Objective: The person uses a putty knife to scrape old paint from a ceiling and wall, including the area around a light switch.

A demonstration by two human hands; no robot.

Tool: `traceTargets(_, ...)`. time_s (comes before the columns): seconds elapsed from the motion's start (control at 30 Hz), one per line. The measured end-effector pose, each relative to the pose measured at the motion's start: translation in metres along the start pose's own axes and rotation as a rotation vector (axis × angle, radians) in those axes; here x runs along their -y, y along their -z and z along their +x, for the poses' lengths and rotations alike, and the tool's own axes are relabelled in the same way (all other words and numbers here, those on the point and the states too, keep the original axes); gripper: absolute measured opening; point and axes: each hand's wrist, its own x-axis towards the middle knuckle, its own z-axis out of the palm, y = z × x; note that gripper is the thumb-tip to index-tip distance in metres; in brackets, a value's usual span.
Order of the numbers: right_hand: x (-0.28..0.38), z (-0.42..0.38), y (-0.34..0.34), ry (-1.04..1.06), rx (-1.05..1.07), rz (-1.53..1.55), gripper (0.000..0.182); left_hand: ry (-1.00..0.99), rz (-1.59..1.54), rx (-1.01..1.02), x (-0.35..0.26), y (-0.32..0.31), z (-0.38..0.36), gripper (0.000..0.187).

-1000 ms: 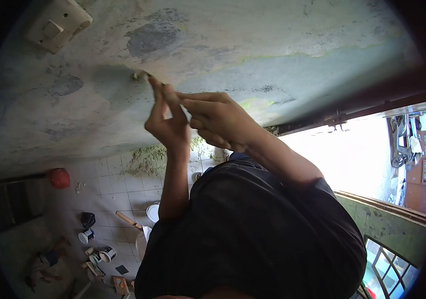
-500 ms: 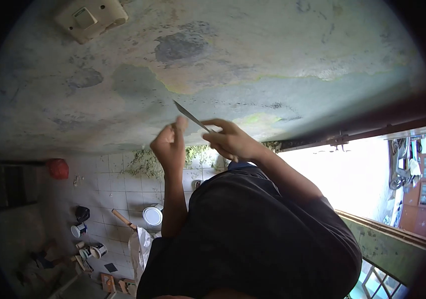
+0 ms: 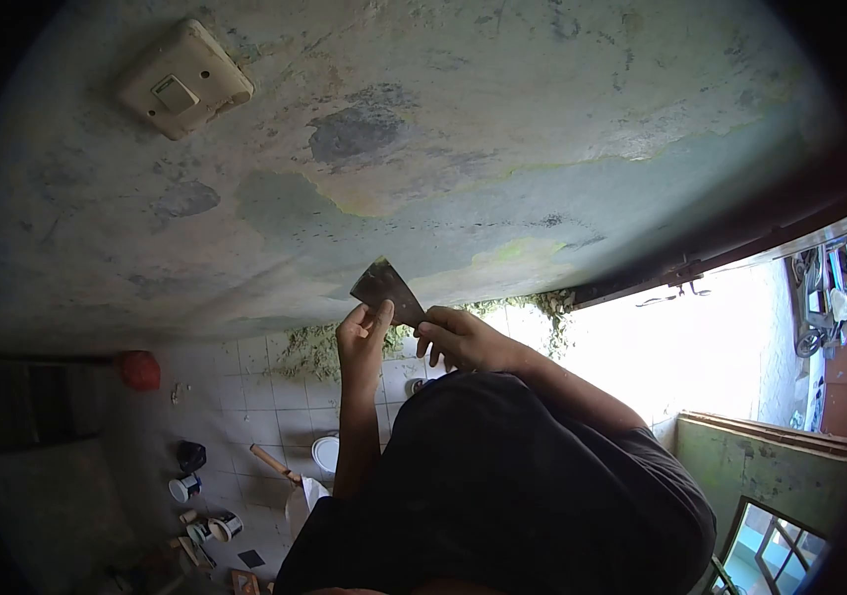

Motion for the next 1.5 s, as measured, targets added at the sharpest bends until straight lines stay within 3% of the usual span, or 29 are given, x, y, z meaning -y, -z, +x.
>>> traceTargets(0.07, -0.013, 0.009, -0.008, 0.037, -0.024, 0.02, 0.031, -0.124, 0.209, -0.057, 0.001, 0.001, 0.009, 0.026)
traceTargets(0.17, -0.009, 0.019, -0.027, 0.065, -0.069, 0.07, 0.029, -0.271, 0.268, -0.086, -0.029, -0.021, 0.02, 0.03)
traceTargets(0.37, -0.022, 0.055, -0.05, 0.336, -0.308, 0.214, 0.026, -0.397, 0.325, -0.145, -0.041, -0.032, 0.047, 0.03)
traceTargets(0.47, -0.016, 0.059, -0.052, 0.288, -0.314, 0.312, 0.023, -0.48, 0.459, -0.241, -0.045, -0.03, 0.053, 0.025)
traceTargets(0.63, -0.031, 0.08, -0.053, 0.308, -0.366, 0.325, 0.024, -0.488, 0.476, -0.256, -0.045, -0.033, 0.058, 0.027)
traceTargets(0.7, -0.042, 0.09, -0.056, 0.536, -0.513, 0.078, 0.023, -0.453, 0.515, -0.24, -0.045, -0.032, 0.059, 0.027)
traceTargets(0.8, -0.044, 0.098, -0.062, 0.437, -0.581, 0.097, 0.025, -0.468, 0.525, -0.242, -0.041, -0.029, 0.064, 0.026)
traceTargets(1.03, -0.034, 0.114, -0.09, 0.313, -0.709, 0.192, 0.025, -0.551, 0.563, -0.096, -0.047, -0.005, 0.075, 0.03)
traceTargets(1.27, -0.006, 0.12, -0.115, 0.367, -0.683, 0.715, 0.029, -0.558, 0.582, 0.079, -0.056, 0.014, 0.088, 0.032)
traceTargets(1.5, -0.002, 0.129, -0.13, 0.44, -0.795, 0.811, 0.035, -0.662, 0.608, 0.173, -0.054, 0.026, 0.101, 0.032)
